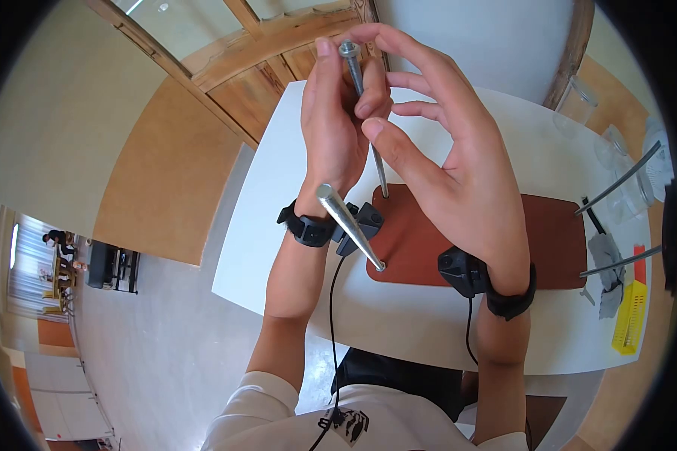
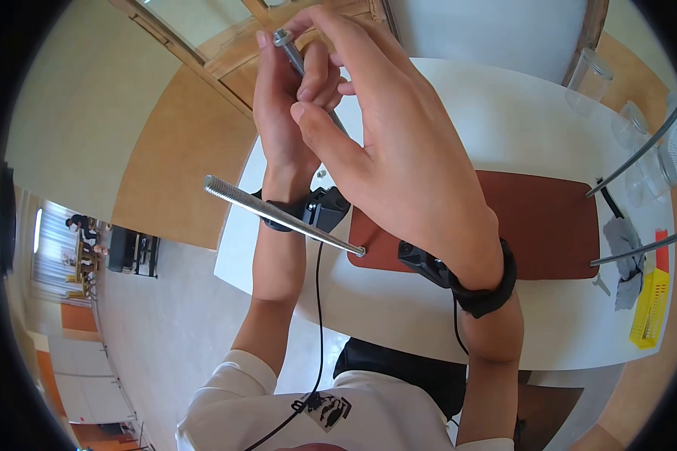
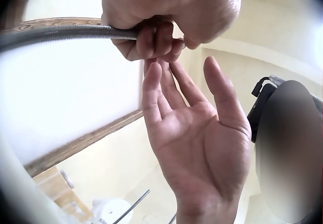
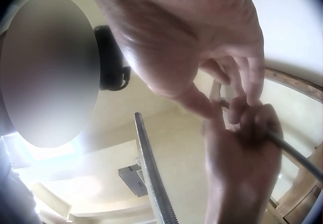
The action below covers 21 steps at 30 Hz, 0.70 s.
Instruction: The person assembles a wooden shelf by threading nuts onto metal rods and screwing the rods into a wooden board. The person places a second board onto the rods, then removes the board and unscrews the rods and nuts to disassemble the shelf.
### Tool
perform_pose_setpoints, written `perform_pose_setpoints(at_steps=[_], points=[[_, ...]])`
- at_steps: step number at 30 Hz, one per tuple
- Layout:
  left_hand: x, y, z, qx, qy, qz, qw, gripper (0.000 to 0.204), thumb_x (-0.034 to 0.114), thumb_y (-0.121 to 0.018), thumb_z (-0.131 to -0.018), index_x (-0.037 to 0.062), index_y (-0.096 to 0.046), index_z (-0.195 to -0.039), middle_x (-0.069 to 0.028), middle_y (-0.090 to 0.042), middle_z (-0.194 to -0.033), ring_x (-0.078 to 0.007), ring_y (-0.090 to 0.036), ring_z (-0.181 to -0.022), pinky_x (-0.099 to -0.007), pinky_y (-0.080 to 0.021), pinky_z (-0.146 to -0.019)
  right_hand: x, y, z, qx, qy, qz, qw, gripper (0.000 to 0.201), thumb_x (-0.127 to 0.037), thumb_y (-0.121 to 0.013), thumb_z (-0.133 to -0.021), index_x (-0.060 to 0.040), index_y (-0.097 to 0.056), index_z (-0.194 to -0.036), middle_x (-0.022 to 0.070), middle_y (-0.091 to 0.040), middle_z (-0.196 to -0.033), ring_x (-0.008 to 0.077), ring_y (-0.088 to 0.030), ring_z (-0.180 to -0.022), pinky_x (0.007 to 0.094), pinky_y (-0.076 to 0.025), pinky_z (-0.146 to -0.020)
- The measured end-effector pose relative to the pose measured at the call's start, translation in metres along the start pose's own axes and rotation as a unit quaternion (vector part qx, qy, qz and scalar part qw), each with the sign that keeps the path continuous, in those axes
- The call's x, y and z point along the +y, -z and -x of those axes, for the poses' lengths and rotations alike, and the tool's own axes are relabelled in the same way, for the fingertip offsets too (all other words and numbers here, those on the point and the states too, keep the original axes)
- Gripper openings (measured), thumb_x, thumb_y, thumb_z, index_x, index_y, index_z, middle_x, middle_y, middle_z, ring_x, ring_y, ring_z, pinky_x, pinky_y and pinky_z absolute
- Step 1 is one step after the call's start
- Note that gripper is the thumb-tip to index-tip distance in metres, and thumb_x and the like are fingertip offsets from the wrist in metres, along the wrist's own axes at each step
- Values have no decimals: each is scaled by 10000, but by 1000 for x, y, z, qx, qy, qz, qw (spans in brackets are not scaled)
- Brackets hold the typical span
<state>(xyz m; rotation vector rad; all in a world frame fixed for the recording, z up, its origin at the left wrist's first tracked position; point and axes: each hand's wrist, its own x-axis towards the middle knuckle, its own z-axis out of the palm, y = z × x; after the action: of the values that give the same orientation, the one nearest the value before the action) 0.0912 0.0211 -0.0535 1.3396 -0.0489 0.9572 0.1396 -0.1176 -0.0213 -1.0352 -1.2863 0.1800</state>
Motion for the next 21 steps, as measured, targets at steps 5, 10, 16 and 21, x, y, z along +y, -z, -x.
perform_pose_setpoints(at_steps=[5, 10, 16, 21], points=[[1, -3, 0, -2, -10, 19, 1000, 594, 538, -303, -1120, 34, -589, -1253, 51, -340, -610, -71, -292, -562, -250, -270, -526, 9, 4, 2, -7, 28, 8, 1000, 619, -67, -710, -934, -52, -478, -1507, 96, -568, -1446, 250, -594, -1258, 392, -466, -1066], [2, -1, 1, 4, 29, 21, 999, 638, 564, -300, -1113, 23, -588, -1292, 55, -307, -611, -69, -258, -562, -249, -250, -524, 38, 8, 5, -19, 31, 51, 998, 646, -71, -723, -920, -43, -465, -1511, 111, -580, -1405, 236, -601, -1223, 399, -457, -1078], [4, -5, 3, 7, 23, 6, 1000, 647, 566, -313, -1111, 14, -592, -1301, 60, -286, -611, -68, -238, -555, -250, -229, -513, 35, 7, 6, -38, 16, 95, 995, 672, -90, -744, -892, -29, -461, -1499, 150, -597, -1324, 267, -605, -1197, 394, -459, -1081], [3, -4, 2, -1, 7, -33, 999, 641, 558, -315, -1113, 14, -594, -1303, 60, -294, -608, -68, -239, -553, -247, -235, -514, 36, 7, 7, -33, 36, 123, 991, 691, -87, -749, -882, -27, -454, -1504, 154, -600, -1320, 282, -604, -1185, 397, -449, -1087]])
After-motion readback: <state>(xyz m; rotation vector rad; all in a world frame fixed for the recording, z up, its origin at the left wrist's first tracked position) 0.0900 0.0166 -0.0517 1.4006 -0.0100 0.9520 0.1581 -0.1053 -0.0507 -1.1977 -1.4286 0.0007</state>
